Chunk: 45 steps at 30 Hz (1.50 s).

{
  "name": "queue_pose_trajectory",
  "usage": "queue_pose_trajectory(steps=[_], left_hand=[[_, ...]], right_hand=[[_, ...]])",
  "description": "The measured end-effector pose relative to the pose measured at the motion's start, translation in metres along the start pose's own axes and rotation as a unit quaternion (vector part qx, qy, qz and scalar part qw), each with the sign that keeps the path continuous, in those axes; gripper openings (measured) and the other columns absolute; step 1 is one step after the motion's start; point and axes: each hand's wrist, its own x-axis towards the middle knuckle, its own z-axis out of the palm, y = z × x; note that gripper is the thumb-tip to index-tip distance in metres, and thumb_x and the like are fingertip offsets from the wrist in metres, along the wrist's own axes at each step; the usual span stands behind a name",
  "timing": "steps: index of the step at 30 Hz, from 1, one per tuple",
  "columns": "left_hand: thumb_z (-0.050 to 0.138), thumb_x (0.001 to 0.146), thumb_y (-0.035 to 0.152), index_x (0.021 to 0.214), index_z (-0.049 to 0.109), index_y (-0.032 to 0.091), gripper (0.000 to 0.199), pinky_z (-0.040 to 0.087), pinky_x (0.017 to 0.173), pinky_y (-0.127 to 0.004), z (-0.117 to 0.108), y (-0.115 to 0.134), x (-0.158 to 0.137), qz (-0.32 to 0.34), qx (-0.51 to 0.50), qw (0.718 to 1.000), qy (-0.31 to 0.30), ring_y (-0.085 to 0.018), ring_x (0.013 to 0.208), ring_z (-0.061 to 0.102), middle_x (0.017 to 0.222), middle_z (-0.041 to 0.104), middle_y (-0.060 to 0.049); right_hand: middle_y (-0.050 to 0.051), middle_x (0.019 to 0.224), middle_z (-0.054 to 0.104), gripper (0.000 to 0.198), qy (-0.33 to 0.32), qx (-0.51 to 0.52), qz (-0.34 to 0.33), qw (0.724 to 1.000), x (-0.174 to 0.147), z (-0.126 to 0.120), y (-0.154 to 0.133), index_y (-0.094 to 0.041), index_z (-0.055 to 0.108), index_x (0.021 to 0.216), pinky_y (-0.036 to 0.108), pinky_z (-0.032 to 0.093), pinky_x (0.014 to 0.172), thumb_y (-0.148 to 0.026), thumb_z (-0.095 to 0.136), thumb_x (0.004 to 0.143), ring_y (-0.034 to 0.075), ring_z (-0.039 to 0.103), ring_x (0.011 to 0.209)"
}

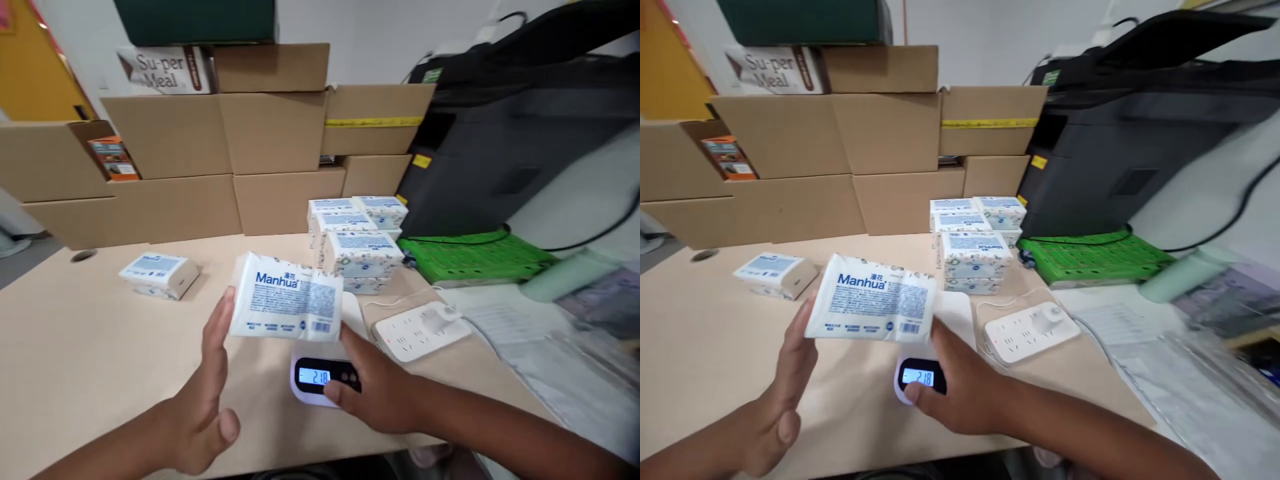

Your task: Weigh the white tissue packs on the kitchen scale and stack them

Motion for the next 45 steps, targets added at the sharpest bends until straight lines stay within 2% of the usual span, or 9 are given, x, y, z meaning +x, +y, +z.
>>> queue_pose_trajectory(steps=[3, 5, 9, 13, 20, 26, 33, 38, 45], left_hand=[[0.058, 0.1, 0.069, 0.174, -0.011, 0.047, 0.104, 0.011, 0.141, -0.065, 0.035, -0.013, 0.016, 0.101, 0.042, 0.992, -0.058, -0.045, 0.171, -0.009, 0.187, -0.011, 0.011], [0.059, 0.101, 0.064, 0.174, -0.016, 0.041, 0.107, 0.013, 0.141, -0.063, 0.056, -0.03, 0.017, 0.145, 0.064, 0.984, -0.078, -0.043, 0.171, -0.012, 0.186, -0.017, 0.008], [0.055, 0.105, 0.058, 0.174, -0.022, 0.034, 0.105, 0.014, 0.139, -0.065, 0.083, -0.064, 0.014, 0.118, 0.069, 0.986, -0.091, -0.044, 0.172, -0.006, 0.187, -0.014, -0.004], [0.044, 0.109, 0.06, 0.173, -0.024, 0.033, 0.097, 0.024, 0.136, -0.069, 0.09, -0.07, 0.017, 0.02, 0.027, 0.992, -0.121, -0.044, 0.172, 0.008, 0.187, -0.001, -0.015], [0.042, 0.11, 0.06, 0.177, -0.007, 0.036, 0.086, 0.032, 0.135, -0.064, 0.086, -0.053, 0.035, -0.006, 0.006, 0.989, -0.145, -0.04, 0.17, 0.024, 0.185, 0.021, -0.012], [0.048, 0.11, 0.052, 0.177, -0.005, 0.037, 0.087, 0.029, 0.136, -0.065, 0.086, -0.059, 0.034, -0.024, 0.029, 0.986, -0.164, -0.041, 0.17, 0.023, 0.185, 0.022, -0.011], [0.046, 0.111, 0.051, 0.177, 0.013, 0.04, 0.074, 0.026, 0.139, -0.062, 0.086, -0.068, 0.025, -0.078, -0.046, 0.988, -0.127, -0.036, 0.171, 0.024, 0.184, 0.028, -0.004], [0.043, 0.111, 0.052, 0.176, 0.009, 0.044, 0.074, 0.027, 0.138, -0.064, 0.082, -0.067, 0.028, -0.099, -0.064, 0.982, -0.15, -0.037, 0.171, 0.022, 0.185, 0.023, 0.0], [0.048, 0.108, 0.05, 0.176, 0.013, 0.046, 0.076, 0.039, 0.134, -0.061, 0.082, -0.074, 0.029, -0.082, -0.051, 0.985, -0.141, -0.04, 0.167, 0.031, 0.183, 0.031, 0.001]], right_hand=[[0.024, 0.138, 0.072, 0.074, 0.207, -0.186, -0.034, 0.96, -0.03, -0.015, 0.026, -0.021, 0.047, 0.155, 0.057, 0.064, 0.096, -0.072, 0.053, 0.102, 0.041, 0.075, 0.12], [0.022, 0.121, 0.078, 0.063, 0.275, -0.284, -0.066, 0.916, -0.043, -0.019, 0.042, -0.02, 0.054, 0.146, 0.052, 0.066, 0.085, -0.069, 0.047, 0.106, 0.038, 0.079, 0.106], [0.01, 0.08, 0.077, 0.044, 0.257, -0.389, -0.135, 0.875, -0.043, -0.024, 0.064, -0.023, 0.065, 0.105, 0.04, 0.06, 0.069, -0.06, 0.043, 0.111, 0.028, 0.075, 0.072], [0.002, 0.052, 0.056, 0.056, 0.264, -0.436, -0.187, 0.84, -0.029, -0.031, 0.079, -0.028, 0.049, 0.068, 0.037, 0.039, 0.052, -0.057, 0.036, 0.114, 0.02, 0.052, 0.048], [-0.002, 0.051, 0.047, 0.056, 0.296, -0.295, -0.17, 0.892, -0.039, -0.035, 0.091, -0.027, 0.047, 0.069, 0.035, 0.032, 0.051, -0.06, 0.036, 0.113, 0.016, 0.042, 0.046], [-0.003, 0.051, 0.04, 0.059, 0.312, -0.199, -0.168, 0.914, -0.048, -0.037, 0.094, -0.027, 0.052, 0.072, 0.035, 0.03, 0.049, -0.068, 0.031, 0.11, 0.017, 0.04, 0.043], [-0.004, 0.052, 0.04, 0.06, 0.304, -0.186, -0.16, 0.92, -0.046, -0.037, 0.091, -0.027, 0.05, 0.073, 0.034, 0.031, 0.048, -0.069, 0.03, 0.11, 0.016, 0.04, 0.042], [-0.004, 0.052, 0.042, 0.063, 0.294, -0.196, -0.144, 0.924, -0.043, -0.036, 0.089, -0.026, 0.049, 0.071, 0.034, 0.032, 0.049, -0.071, 0.027, 0.11, 0.016, 0.042, 0.043], [0.002, 0.055, 0.055, 0.079, 0.251, -0.331, -0.083, 0.906, -0.037, -0.029, 0.099, -0.025, 0.051, 0.063, 0.036, 0.03, 0.057, -0.081, 0.015, 0.106, 0.016, 0.047, 0.051]])
